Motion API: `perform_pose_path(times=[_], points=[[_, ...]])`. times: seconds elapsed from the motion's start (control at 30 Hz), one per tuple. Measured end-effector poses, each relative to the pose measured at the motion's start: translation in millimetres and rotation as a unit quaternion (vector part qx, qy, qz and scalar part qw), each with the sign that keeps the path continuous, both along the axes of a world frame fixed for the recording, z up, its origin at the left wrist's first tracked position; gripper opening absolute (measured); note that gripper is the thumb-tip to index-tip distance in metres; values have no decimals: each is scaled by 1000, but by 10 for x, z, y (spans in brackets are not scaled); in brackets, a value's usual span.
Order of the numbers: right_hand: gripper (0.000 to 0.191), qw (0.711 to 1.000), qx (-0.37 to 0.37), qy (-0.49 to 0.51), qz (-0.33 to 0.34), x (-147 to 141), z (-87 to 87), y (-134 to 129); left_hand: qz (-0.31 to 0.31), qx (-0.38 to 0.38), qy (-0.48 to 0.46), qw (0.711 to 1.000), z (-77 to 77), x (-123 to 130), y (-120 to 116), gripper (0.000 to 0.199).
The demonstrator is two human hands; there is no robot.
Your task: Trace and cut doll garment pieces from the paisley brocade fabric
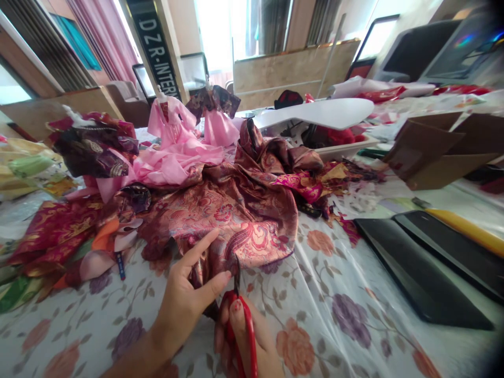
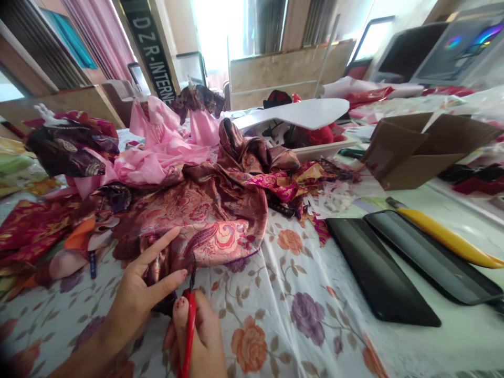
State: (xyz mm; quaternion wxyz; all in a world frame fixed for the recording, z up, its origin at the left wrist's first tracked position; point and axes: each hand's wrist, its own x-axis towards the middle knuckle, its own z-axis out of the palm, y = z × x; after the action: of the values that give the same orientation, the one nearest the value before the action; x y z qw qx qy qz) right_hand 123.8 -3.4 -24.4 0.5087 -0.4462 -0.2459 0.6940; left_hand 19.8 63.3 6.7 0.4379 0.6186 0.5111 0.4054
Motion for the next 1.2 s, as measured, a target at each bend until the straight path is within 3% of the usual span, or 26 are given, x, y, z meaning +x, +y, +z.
perform_pose_path(times=[0.4,0.63,1.2], points=[[60,999,-29,20,35,119,36,-52,-21,1,-5,1000,-26,-32,-15,59],[59,998,16,16,58,141,-5,37,-11,-17,10,1000,5,-12,-27,62],[61,1000,-2,0,9,77,-8,17,-8,-17,7,1000,31,6,-14,60]])
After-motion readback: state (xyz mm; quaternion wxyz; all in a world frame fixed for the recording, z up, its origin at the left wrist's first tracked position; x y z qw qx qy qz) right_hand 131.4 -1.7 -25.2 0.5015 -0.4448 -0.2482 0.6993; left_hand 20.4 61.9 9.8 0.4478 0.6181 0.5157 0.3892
